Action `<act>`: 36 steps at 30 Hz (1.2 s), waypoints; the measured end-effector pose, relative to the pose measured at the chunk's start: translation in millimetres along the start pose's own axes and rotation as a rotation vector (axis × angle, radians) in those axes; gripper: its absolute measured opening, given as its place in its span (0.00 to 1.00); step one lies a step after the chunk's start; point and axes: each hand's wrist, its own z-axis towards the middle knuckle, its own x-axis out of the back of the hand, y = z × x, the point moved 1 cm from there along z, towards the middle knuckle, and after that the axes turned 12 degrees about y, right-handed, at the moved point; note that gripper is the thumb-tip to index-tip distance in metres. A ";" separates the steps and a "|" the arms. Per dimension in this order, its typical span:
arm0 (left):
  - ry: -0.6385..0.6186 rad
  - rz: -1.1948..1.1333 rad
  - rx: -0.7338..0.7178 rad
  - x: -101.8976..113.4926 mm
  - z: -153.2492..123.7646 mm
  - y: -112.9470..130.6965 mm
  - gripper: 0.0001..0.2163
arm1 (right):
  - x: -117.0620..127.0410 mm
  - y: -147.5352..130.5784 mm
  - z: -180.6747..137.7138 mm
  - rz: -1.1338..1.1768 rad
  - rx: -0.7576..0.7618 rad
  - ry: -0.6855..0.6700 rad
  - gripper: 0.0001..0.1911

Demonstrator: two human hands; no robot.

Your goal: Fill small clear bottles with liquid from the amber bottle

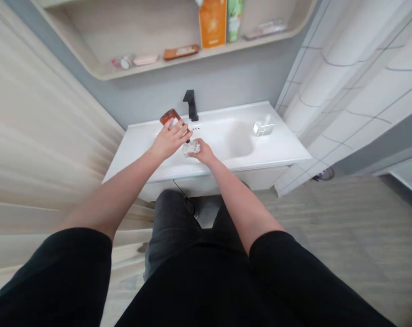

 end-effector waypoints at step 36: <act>-0.080 -0.068 -0.033 11.5 5.4 0.8 0.20 | 3.8 -6.4 -4.2 0.048 -0.004 -0.043 0.39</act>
